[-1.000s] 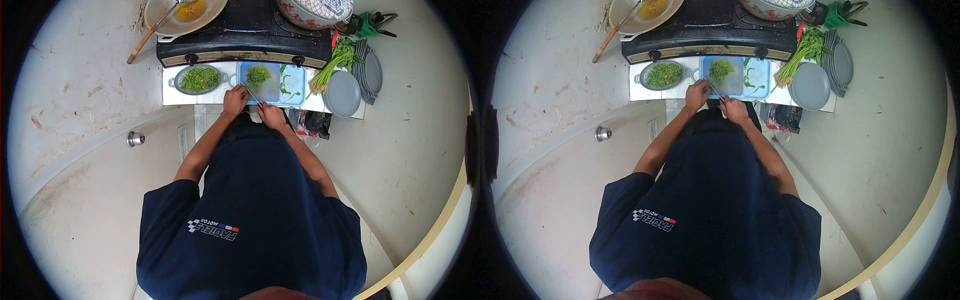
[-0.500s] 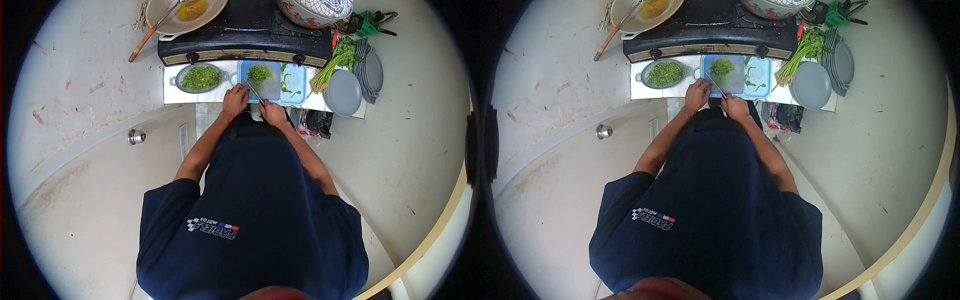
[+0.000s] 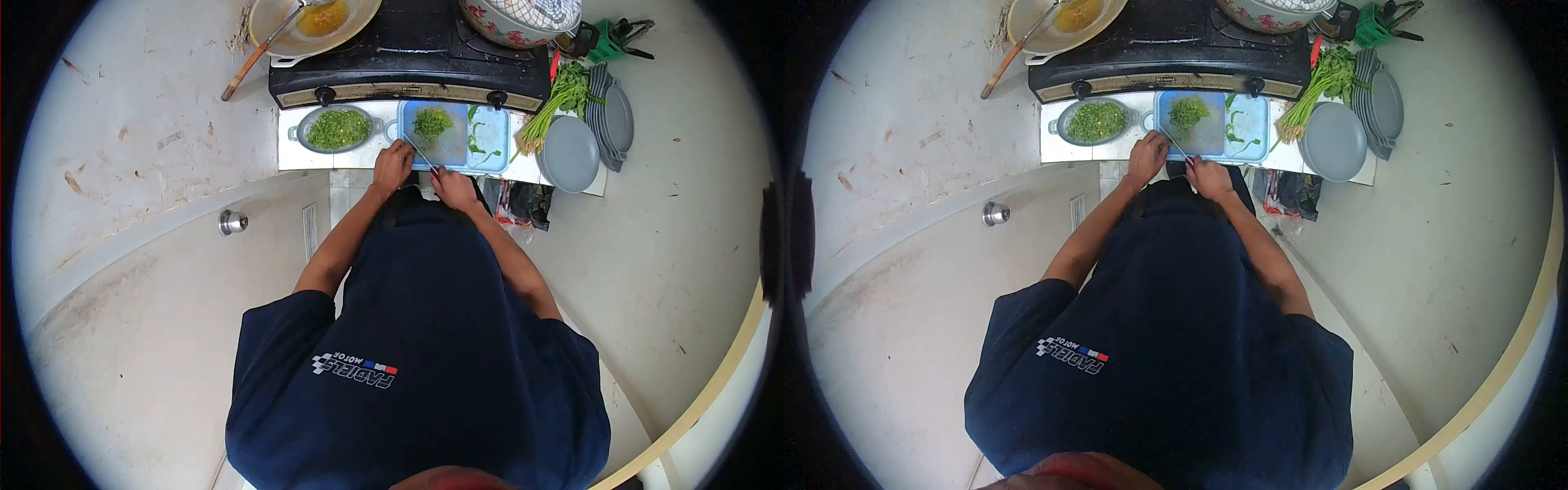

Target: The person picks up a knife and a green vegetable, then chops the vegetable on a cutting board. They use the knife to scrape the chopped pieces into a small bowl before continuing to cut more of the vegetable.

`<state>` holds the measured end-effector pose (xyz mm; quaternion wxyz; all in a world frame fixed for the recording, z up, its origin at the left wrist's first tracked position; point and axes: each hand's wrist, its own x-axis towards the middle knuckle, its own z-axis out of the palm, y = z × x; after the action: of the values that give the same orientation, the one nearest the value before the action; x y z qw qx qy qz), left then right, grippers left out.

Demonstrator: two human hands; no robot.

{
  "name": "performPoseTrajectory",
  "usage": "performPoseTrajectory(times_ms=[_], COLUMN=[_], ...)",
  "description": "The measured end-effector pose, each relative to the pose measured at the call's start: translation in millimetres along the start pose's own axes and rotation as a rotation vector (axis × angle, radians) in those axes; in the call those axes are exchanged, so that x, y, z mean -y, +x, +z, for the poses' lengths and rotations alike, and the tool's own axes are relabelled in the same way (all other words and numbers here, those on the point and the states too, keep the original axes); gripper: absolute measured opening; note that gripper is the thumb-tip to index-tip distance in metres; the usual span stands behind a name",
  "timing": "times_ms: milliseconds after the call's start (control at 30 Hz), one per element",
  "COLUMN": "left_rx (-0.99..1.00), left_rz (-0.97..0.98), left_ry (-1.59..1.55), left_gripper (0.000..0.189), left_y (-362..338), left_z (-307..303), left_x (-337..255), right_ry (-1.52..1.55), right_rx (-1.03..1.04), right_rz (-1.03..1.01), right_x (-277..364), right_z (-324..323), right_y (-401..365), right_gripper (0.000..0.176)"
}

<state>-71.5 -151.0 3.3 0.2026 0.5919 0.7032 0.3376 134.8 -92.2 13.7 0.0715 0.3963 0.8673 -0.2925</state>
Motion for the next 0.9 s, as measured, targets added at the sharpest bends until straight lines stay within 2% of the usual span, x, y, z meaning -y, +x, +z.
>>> performPoseTrajectory(times_ms=[367, 567, 633, 900], left_rx=[0.0, 0.051, 0.033, 0.025], left_rz=[-0.056, -0.063, 0.001, 0.039], left_ry=[-0.001, -0.01, 0.018, 0.082], left_gripper=[0.006, 0.006, 0.009, 0.009], left_y=[1.4, 2.6, 1.8, -1.1], left_z=[0.3, -0.9, -1.2, 1.5], left_x=[-1.0, 0.6, 1.5, 3.7], right_ry=[-0.013, -0.005, 0.006, 0.03], right_rx=[0.029, 0.013, 0.013, 0.008], right_rz=[0.061, 0.025, 0.041, 0.06], right_x=[4.0, 5.0, 5.9, 7.4], right_z=[-7.3, -3.1, -4.1, -5.0], right_y=[0.2, 5.3, 5.9, 6.7], right_gripper=[0.037, 0.037, 0.036, 0.037])
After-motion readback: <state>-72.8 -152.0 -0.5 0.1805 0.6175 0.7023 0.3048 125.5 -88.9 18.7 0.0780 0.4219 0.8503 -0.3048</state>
